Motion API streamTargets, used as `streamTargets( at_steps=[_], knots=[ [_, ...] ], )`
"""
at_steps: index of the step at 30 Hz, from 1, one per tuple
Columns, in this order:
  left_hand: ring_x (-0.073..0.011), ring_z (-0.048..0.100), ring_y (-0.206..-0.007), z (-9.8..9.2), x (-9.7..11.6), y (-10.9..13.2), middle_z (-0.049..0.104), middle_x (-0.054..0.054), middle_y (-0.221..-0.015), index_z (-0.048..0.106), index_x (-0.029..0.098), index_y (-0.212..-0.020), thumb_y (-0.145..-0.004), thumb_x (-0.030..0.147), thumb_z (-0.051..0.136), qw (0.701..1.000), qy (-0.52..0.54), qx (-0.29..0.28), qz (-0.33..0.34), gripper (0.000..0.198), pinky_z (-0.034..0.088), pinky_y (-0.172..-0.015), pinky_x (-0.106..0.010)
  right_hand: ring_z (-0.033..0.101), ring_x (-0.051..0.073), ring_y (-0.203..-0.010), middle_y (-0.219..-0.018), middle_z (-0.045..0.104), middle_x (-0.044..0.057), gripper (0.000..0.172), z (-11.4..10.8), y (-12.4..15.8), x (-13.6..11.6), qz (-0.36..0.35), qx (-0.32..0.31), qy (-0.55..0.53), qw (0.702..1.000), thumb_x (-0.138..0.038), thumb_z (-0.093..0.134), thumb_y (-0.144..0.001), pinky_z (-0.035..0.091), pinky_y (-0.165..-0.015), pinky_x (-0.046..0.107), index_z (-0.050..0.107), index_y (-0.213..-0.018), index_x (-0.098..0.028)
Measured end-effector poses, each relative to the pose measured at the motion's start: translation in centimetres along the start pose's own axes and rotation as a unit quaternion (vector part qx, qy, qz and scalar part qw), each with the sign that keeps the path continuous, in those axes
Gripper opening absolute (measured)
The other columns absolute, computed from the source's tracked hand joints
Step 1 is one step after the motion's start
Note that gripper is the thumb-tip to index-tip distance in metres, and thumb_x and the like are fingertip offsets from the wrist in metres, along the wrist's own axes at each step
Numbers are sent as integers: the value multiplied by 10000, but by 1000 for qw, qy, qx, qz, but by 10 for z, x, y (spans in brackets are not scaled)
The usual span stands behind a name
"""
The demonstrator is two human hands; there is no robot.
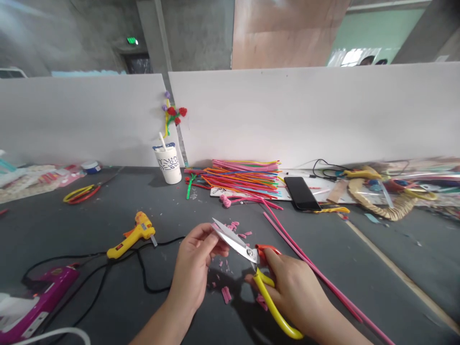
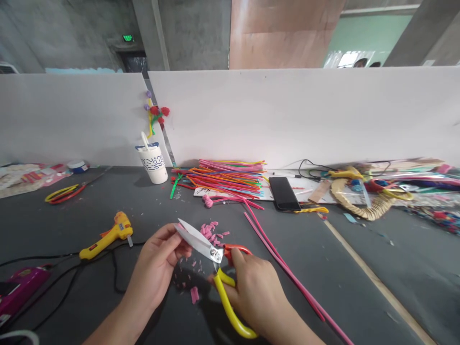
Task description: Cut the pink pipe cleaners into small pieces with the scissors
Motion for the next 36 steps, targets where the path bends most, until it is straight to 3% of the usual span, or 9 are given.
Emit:
streamTargets(
  at_steps=[8, 19, 36],
  knots=[
    [-89, 554, -540, 0, 1, 1, 623, -16, -618, 625, 130, -753, -745, 199, 591, 1000, 7, -3, -21, 77, 435, -511, -184, 583, 191, -534, -625, 618, 20, 216, -3, 2, -2, -29, 31, 26, 999, -404, 477, -775, 283, -472, 245, 493, -832, -196],
    [-78, 527, -507, 2, 4, -1, 593, -1, -583, 628, 131, -697, -730, 213, 606, 999, -7, -22, -28, 91, 411, -480, -173, 572, 190, -508, -601, 609, 13, 196, -1, 1, -3, -28, 4, 36, 999, -399, 473, -778, 258, -454, 245, 472, -759, -204],
    [-90, 534, -511, 0, 3, -2, 602, -5, -605, 638, 139, -721, -710, 216, 620, 999, -13, -13, -38, 81, 410, -473, -177, 528, 155, -420, -513, 573, -18, 206, -1, 1, -4, -36, 24, 35, 998, -409, 467, -786, 211, -417, 232, 464, -719, -214]
  ],
)
Point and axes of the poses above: each hand's wrist, its own y-axis away from the middle knuckle, its own z-axis out of the palm, x = y × z, the point moved 7 cm from there along -y, towards the middle knuckle
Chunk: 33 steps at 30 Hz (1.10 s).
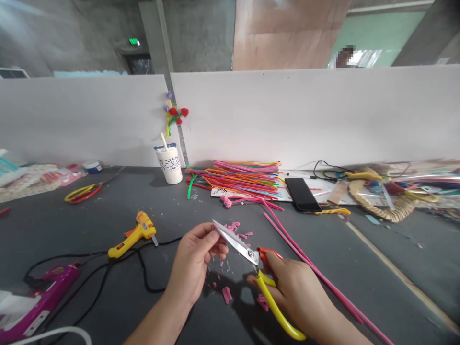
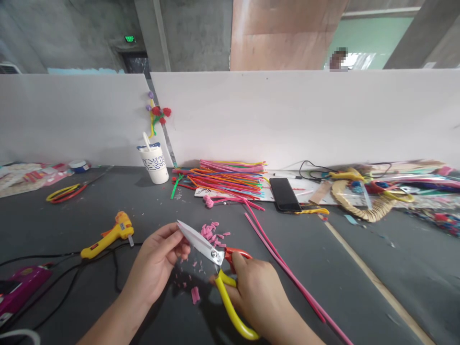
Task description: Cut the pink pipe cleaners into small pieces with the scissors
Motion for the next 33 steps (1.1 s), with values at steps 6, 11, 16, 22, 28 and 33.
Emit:
streamTargets(
  at_steps=[6, 11, 16, 22, 28, 33],
  knots=[
    [-79, 532, -516, 1, 2, 0, 603, -4, -616, 630, 133, -714, -718, 227, 616, 1000, -6, -9, 1, 95, 411, -475, -170, 502, 151, -410, -484, 541, -26, 206, 2, 0, 6, 12, -2, -2, 1000, -403, 480, -774, 199, -415, 232, 455, -689, -217],
    [-74, 533, -509, 9, -1, 3, 589, 3, -613, 597, 139, -692, -740, 223, 599, 998, -5, -50, -24, 96, 416, -480, -171, 423, 108, -398, -448, 450, -53, 271, 2, -2, 11, 94, -18, -171, 981, -388, 500, -742, 221, -406, 210, 371, -575, -217],
    [-87, 545, -489, 30, -31, 16, 596, -13, -611, 580, 137, -684, -717, 237, 615, 976, -17, -146, -159, 110, 424, -476, -187, 407, 77, -397, -509, 481, -52, 187, 5, -4, 7, 180, -55, -470, 862, -364, 462, -737, 307, -371, 184, 449, -659, -195],
    [-84, 541, -436, 44, -55, 31, 601, -22, -577, 586, 124, -656, -698, 231, 620, 946, -41, -214, -239, 120, 407, -428, -178, 364, 58, -303, -379, 424, -93, 131, 4, -2, 1, 210, -115, -558, 794, -315, 482, -713, 281, -321, 163, 493, -700, -186],
    [-97, 555, -459, 41, -54, 27, 615, -26, -579, 594, 120, -689, -684, 214, 630, 951, -87, -199, -219, 101, 424, -458, -198, 365, 52, -335, -433, 443, -84, 105, 7, 0, 1, 205, -106, -570, 789, -278, 498, -691, 272, -323, 154, 453, -648, -193],
    [-102, 542, -437, 38, -53, 24, 574, 9, -513, 577, 128, -660, -653, 221, 653, 957, -156, -162, -181, 120, 424, -446, -208, 347, 51, -352, -457, 400, -89, 95, 9, 0, 2, 215, -86, -537, 811, -233, 464, -690, 280, -342, 163, 412, -618, -196]
  ],
)
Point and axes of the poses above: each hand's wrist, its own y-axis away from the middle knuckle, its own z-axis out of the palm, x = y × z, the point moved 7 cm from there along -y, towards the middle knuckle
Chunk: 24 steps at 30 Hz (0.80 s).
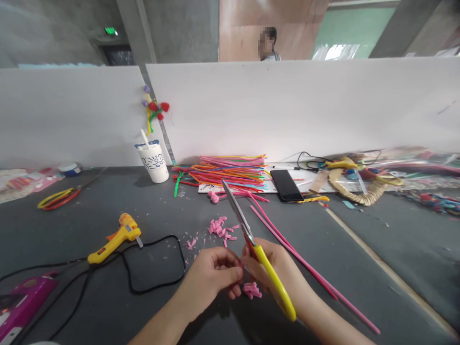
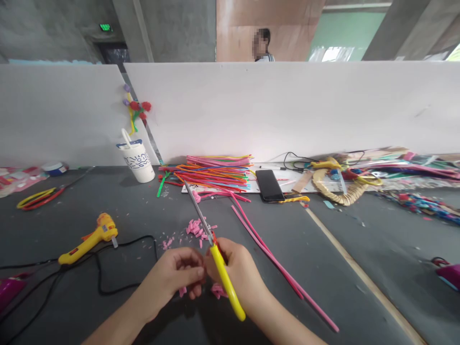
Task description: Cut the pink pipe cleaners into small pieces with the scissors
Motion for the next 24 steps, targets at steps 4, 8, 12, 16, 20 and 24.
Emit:
streamTargets(
  at_steps=[4, 8, 12, 16, 20, 24],
  knots=[
    [-101, 544, -437, -11, 3, 0, 582, 11, -526, 586, 135, -688, -649, 202, 650, 998, 27, 51, 18, 100, 411, -431, -198, 360, 68, -442, -512, 382, -72, 146, -9, 1, -8, -60, 31, 93, 993, -278, 464, -723, 296, -413, 179, 408, -618, -193],
    [-86, 548, -488, -36, 22, 2, 604, 9, -579, 595, 144, -683, -658, 178, 652, 979, 125, 124, 105, 71, 421, -466, -179, 365, 84, -458, -500, 401, -67, 213, -12, 4, -13, -108, 53, 273, 954, -328, 550, -679, 244, -425, 191, 398, -598, -202],
    [-74, 546, -512, -52, 37, 8, 602, 20, -589, 614, 142, -678, -669, 138, 641, 956, 180, 156, 172, 29, 431, -482, -163, 467, 125, -504, -605, 547, -25, 200, -8, 6, -14, -141, 81, 387, 908, -344, 578, -658, 286, -468, 209, 480, -764, -205],
    [-74, 558, -532, -55, 40, 12, 629, 12, -628, 641, 150, -710, -684, 137, 636, 948, 194, 164, 193, 30, 450, -510, -166, 549, 180, -559, -669, 610, 22, 252, -5, 3, -10, -144, 81, 456, 875, -436, 534, -703, 315, -495, 235, 500, -799, -205],
    [-78, 566, -540, -55, 41, 14, 644, 4, -649, 657, 157, -721, -689, 138, 635, 945, 203, 162, 201, 42, 460, -518, -170, 569, 190, -534, -628, 610, 26, 232, -4, 3, -10, -165, 86, 497, 847, -437, 487, -746, 299, -474, 241, 488, -766, -206],
    [-82, 571, -544, -55, 43, 13, 651, -6, -647, 668, 147, -731, -693, 144, 637, 947, 200, 154, 198, 50, 464, -519, -171, 563, 181, -493, -585, 600, 16, 225, -3, 5, -10, -191, 96, 514, 831, -432, 469, -764, 286, -456, 240, 472, -740, -208]
  ],
)
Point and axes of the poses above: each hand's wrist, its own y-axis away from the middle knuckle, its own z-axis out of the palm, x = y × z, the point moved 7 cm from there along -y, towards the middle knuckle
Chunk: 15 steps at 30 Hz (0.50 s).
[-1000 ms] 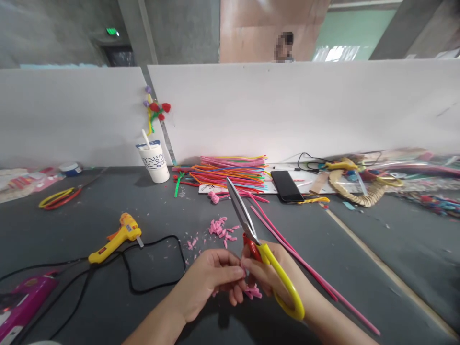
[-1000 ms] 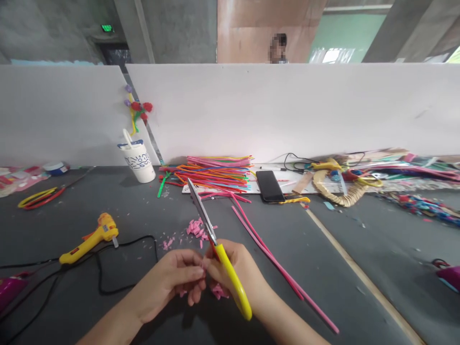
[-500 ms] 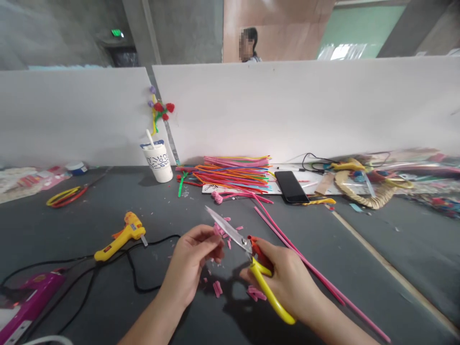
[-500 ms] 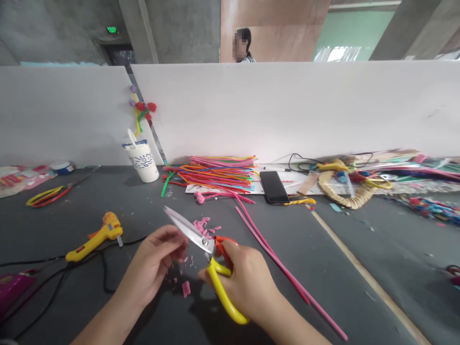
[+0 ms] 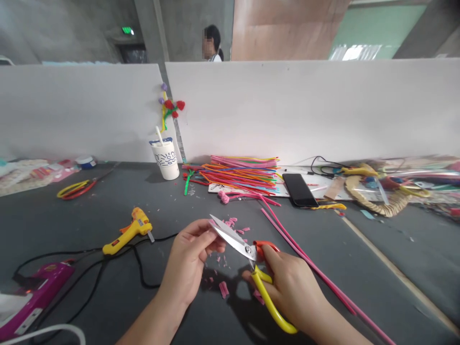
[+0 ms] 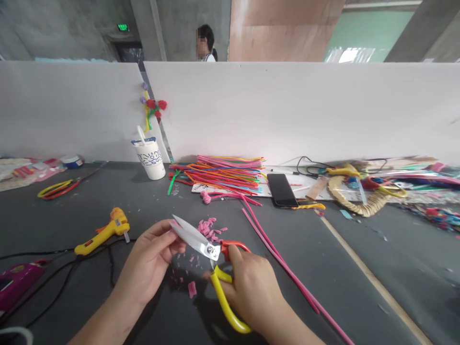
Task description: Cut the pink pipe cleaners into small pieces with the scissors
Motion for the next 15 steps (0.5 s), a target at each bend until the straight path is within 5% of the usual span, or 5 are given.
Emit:
streamTargets(
  at_steps=[15],
  knots=[
    [-79, 567, -533, 2, -1, 2, 640, -5, -615, 676, 139, -715, -687, 154, 647, 1000, 4, -6, -16, 43, 456, -503, -164, 536, 172, -474, -553, 564, -11, 305, 5, 3, 1, -19, 7, 15, 1000, -515, 447, -783, 256, -452, 246, 445, -725, -215]
  ],
)
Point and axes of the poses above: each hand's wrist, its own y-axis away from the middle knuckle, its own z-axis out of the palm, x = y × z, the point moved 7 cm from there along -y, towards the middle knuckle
